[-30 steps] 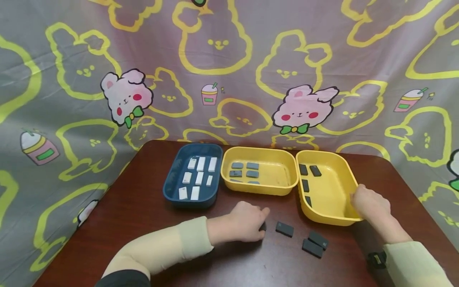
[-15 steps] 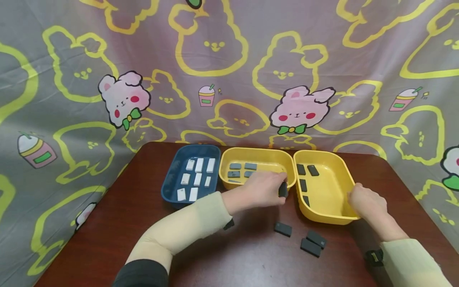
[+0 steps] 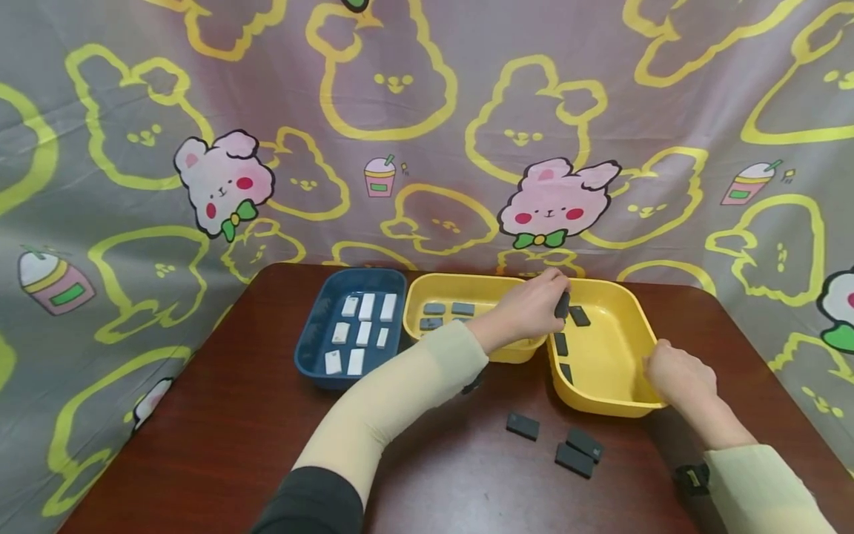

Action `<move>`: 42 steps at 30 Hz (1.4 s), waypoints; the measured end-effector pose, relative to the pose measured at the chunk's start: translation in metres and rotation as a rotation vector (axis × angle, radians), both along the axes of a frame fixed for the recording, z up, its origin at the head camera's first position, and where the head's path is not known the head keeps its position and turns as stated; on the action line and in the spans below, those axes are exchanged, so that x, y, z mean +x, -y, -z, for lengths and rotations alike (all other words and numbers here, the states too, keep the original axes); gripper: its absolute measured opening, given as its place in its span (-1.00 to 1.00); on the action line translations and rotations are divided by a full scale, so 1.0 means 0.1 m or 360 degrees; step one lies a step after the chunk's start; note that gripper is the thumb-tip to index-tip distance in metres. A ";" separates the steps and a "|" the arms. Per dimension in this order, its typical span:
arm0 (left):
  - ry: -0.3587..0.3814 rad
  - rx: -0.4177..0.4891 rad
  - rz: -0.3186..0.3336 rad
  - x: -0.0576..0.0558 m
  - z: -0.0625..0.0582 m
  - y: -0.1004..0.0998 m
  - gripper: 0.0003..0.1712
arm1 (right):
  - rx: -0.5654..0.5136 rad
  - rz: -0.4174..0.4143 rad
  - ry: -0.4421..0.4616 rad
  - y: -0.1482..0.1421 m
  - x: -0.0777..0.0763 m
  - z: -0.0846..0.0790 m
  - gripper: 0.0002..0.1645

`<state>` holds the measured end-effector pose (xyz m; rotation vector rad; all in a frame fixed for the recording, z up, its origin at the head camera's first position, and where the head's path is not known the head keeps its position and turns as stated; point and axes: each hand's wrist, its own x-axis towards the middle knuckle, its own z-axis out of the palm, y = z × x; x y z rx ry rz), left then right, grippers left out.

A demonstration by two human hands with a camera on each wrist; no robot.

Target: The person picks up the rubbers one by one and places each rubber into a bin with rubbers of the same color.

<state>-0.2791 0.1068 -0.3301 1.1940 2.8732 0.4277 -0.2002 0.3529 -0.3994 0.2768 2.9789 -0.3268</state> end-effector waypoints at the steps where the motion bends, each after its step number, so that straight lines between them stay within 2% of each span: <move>1: 0.0000 -0.0007 -0.0001 -0.03 0.00 -0.04 -0.45 | -0.0001 -0.0001 -0.0004 0.00 0.00 0.00 -0.53; 7: -0.0007 -0.0080 -0.0005 -0.17 0.04 -0.23 -0.48 | -0.0009 0.0006 -0.0004 0.00 -0.01 0.00 -0.52; 13: 0.0014 -0.0172 -0.0010 -0.25 0.24 -0.45 -0.47 | -0.0013 0.0021 0.0014 -0.01 -0.01 0.01 -0.54; 18: 0.0056 -0.0204 0.0001 -0.22 0.43 -0.60 -0.50 | -0.0003 0.0013 0.0005 0.00 -0.02 0.03 -0.52; 27: 0.0089 -0.0317 -0.0048 -0.16 0.65 -0.73 -0.80 | 0.0002 0.0021 0.0003 0.02 -0.01 0.02 -0.52; 32: 0.0065 -0.0364 -0.0022 -0.11 0.71 -0.83 -0.87 | 0.0000 0.0017 0.0006 0.00 0.00 0.01 -0.52; 35: 0.0052 -0.0378 -0.0043 -0.09 0.72 -0.88 -0.88 | 0.0009 0.0019 -0.0007 0.00 0.00 0.01 -0.52; 42: 0.0022 -0.0479 -0.0072 -0.10 0.76 -0.95 -0.95 | 0.0011 0.0037 -0.0015 -0.01 -0.02 0.04 -0.54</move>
